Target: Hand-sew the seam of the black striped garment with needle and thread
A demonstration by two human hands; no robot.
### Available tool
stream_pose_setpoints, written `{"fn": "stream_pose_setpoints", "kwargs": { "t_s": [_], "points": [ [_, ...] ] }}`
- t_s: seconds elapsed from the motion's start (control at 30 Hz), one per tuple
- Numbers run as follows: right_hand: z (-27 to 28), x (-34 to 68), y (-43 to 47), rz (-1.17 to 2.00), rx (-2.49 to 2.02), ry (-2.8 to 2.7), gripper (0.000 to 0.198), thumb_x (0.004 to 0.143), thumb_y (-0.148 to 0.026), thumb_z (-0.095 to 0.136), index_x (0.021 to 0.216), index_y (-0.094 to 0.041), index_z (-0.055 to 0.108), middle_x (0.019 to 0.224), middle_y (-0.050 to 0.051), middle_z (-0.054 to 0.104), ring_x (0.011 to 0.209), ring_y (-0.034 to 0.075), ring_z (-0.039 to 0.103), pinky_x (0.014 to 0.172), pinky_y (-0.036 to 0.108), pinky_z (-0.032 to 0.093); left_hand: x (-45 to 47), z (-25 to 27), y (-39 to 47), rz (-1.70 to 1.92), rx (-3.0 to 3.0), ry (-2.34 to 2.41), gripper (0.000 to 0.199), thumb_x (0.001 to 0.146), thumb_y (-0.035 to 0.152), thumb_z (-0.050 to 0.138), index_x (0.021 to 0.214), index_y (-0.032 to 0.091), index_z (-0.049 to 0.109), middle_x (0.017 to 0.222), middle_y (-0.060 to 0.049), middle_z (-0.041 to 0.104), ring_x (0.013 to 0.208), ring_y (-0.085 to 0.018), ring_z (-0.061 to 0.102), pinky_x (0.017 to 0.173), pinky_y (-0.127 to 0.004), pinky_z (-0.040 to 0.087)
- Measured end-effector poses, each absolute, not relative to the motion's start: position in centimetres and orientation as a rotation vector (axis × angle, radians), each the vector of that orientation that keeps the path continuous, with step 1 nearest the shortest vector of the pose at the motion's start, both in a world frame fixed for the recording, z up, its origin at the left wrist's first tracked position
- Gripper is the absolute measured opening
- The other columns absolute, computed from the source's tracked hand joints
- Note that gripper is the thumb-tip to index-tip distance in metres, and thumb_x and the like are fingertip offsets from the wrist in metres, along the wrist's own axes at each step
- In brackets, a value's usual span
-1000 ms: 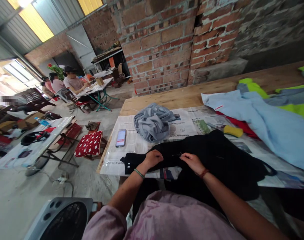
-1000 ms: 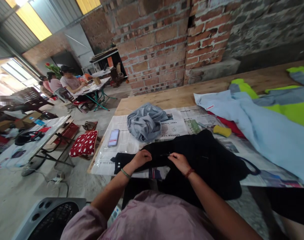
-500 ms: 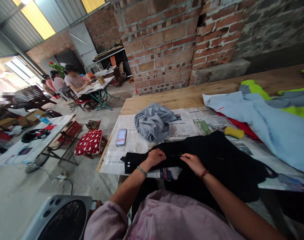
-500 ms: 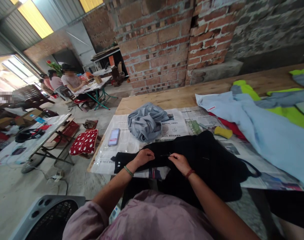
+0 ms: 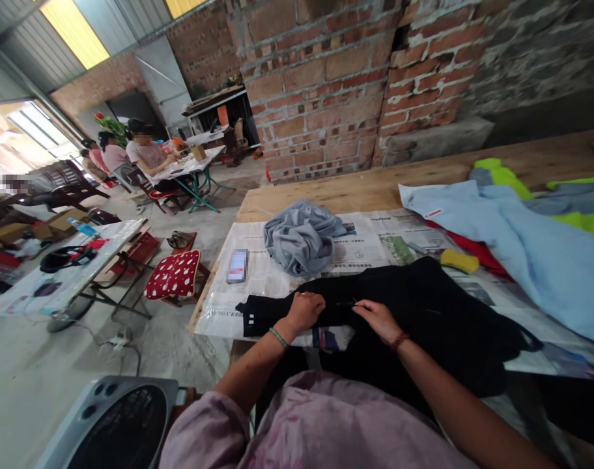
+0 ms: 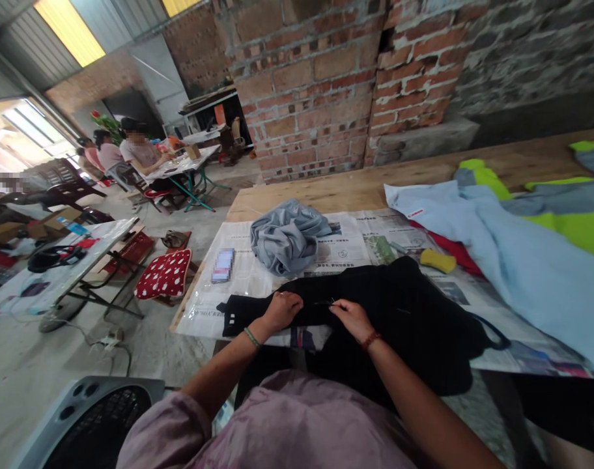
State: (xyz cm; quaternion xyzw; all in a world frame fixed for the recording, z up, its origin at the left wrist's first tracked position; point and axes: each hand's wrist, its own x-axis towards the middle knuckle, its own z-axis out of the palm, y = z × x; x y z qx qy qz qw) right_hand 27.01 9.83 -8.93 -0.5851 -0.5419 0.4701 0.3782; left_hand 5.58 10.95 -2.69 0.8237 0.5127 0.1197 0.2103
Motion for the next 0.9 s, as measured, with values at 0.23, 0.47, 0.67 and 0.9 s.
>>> {"fn": "stream_pose_setpoints", "kwargs": {
  "t_s": [0.23,0.47,0.67,0.9],
  "points": [
    [-7.6,26.7,9.0,0.925,-1.468,-1.593,0.028,0.068,-0.037,0.053,0.085,-0.017,0.064,0.083,0.005,0.063,0.077,0.02,0.059,0.072,0.032,0.046,5.3,-3.7,9.9,0.267,2.631,1.448,0.019,0.087,0.022,0.042,0.085,0.017,0.059,0.085,-0.005,0.064,0.085,-0.018,0.057,0.079,-0.032,0.036],
    [-3.8,24.2,8.9,0.249,-1.217,-2.235,0.035,0.077,-0.032,0.052,0.106,-0.013,0.058,0.098,0.013,0.058,0.094,0.025,0.053,0.086,0.039,0.04,5.2,-3.6,9.2,0.283,2.669,1.489,0.019,0.088,0.021,0.04,0.085,0.016,0.058,0.084,-0.005,0.063,0.083,-0.018,0.056,0.076,-0.032,0.036],
    [-3.7,22.8,10.4,0.354,-1.203,-2.493,0.025,0.074,-0.027,0.054,0.095,-0.016,0.063,0.093,0.009,0.061,0.087,0.021,0.055,0.08,0.034,0.04,4.9,-3.4,8.6,0.255,2.724,1.482,0.02,0.088,0.023,0.039,0.086,0.016,0.058,0.084,-0.006,0.062,0.083,-0.018,0.054,0.076,-0.033,0.034],
    [-4.5,22.4,11.1,0.564,-1.322,-2.392,0.023,0.081,-0.029,0.047,0.081,-0.018,0.067,0.084,0.007,0.063,0.078,0.017,0.059,0.073,0.028,0.042,5.1,-3.5,8.1,0.267,2.757,1.515,0.021,0.089,0.023,0.037,0.086,0.016,0.057,0.083,-0.006,0.061,0.083,-0.018,0.053,0.076,-0.034,0.033]
  ]
}}
